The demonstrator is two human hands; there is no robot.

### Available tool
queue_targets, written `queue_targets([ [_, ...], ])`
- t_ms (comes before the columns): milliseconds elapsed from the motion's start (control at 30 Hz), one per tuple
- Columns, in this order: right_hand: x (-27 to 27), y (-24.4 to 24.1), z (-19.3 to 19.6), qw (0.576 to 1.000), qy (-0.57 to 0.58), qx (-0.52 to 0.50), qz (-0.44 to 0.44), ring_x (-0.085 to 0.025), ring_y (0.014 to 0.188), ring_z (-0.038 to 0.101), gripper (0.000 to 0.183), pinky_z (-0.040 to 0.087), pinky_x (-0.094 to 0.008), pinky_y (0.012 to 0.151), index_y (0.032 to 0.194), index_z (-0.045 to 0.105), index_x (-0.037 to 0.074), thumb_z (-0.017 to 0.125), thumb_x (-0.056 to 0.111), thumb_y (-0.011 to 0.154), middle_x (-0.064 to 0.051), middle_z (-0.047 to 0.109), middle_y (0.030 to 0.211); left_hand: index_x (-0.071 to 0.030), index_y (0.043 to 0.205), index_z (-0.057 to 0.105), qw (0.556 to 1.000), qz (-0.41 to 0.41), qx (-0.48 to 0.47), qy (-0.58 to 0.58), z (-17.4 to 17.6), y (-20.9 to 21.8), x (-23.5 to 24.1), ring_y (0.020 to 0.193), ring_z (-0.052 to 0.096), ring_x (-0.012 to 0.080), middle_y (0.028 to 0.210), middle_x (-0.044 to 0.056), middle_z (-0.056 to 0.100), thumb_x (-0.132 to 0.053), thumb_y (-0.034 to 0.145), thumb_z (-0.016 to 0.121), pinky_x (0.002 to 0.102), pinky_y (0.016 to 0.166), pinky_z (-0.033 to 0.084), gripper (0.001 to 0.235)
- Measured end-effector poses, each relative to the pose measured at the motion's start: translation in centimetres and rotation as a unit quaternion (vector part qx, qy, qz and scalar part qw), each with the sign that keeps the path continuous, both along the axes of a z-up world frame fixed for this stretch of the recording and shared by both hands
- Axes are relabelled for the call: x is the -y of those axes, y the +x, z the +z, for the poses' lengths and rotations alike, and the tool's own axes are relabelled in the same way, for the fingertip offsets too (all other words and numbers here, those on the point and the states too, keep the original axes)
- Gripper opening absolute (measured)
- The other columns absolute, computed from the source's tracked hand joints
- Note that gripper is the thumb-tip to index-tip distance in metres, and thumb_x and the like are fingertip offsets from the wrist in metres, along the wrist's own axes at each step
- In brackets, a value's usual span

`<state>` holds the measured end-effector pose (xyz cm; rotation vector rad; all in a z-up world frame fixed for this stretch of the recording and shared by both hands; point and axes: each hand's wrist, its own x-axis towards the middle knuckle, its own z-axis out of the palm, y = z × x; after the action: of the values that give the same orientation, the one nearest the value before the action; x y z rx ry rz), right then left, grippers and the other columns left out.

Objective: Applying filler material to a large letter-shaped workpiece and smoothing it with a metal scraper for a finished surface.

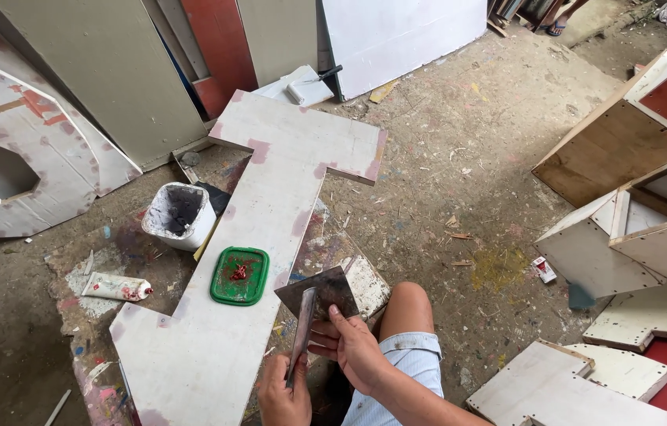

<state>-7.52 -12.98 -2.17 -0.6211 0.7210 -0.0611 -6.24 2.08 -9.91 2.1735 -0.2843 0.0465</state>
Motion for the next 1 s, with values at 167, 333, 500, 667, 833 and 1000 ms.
queue_targets([
  [167,-0.4,-0.4,0.1,1.0,0.01,0.004,-0.013,-0.032,0.089,0.075,0.03,0.063,-0.045,0.078,0.088,0.064,0.005,0.058,0.03,0.103,-0.02,0.078,0.098,-0.014,0.083,0.063,1.0,0.006,-0.02,0.017,1.1,-0.6,0.5,0.082,0.068,0.0196,0.095,-0.003,0.071,-0.034,0.097,0.063,0.035,0.069,0.052,0.025],
  [333,-0.4,-0.6,0.2,0.999,0.032,0.011,-0.033,-0.036,0.09,0.075,0.028,0.063,-0.047,0.078,0.087,0.055,0.007,0.056,0.03,0.104,-0.023,0.077,0.1,-0.015,0.085,0.064,1.0,-0.001,-0.011,0.012,1.2,-0.5,0.5,0.085,0.069,0.0225,0.096,-0.003,0.071,-0.034,0.097,0.062,0.036,0.07,0.052,0.023],
  [500,0.2,-0.9,0.7,0.997,-0.044,-0.056,-0.009,-0.033,0.084,0.073,0.044,0.064,-0.045,0.075,0.075,0.048,0.006,0.055,0.041,0.1,-0.025,0.074,0.09,-0.015,0.08,0.063,0.998,0.06,-0.017,0.003,0.3,1.0,-0.4,0.062,0.063,0.0184,0.074,-0.001,0.071,-0.04,0.094,0.065,0.037,0.056,0.046,0.029],
  [667,3.8,-1.9,-3.5,0.977,-0.207,-0.048,0.028,-0.023,0.078,0.059,0.05,0.043,-0.036,0.081,0.063,0.057,0.01,0.066,0.052,0.088,-0.01,0.074,0.078,-0.012,0.082,0.057,0.983,0.139,-0.116,-0.015,4.3,2.0,-1.7,0.05,0.069,0.0122,0.063,0.003,0.08,-0.044,0.094,0.064,0.031,0.05,0.047,0.035],
  [833,6.8,-2.6,-8.9,0.968,-0.248,0.037,-0.017,-0.012,0.069,0.062,0.047,0.053,-0.031,0.059,0.083,0.067,0.007,0.067,0.054,0.087,-0.001,0.069,0.078,-0.008,0.08,0.06,0.954,0.072,-0.206,-0.206,2.7,1.2,-2.3,0.053,0.077,0.0174,0.066,0.006,0.072,-0.031,0.092,0.069,0.031,0.047,0.061,0.028],
  [1000,4.0,-1.3,-2.7,0.971,-0.213,0.026,0.105,-0.015,0.03,0.038,0.072,0.03,-0.029,0.031,0.09,0.059,0.004,0.031,0.071,0.095,-0.001,0.041,0.044,-0.015,0.09,0.062,0.971,-0.011,-0.173,-0.164,5.5,-0.6,-1.2,0.064,0.069,0.0154,0.074,0.002,0.07,-0.041,0.096,0.064,0.033,0.06,0.051,0.027],
])
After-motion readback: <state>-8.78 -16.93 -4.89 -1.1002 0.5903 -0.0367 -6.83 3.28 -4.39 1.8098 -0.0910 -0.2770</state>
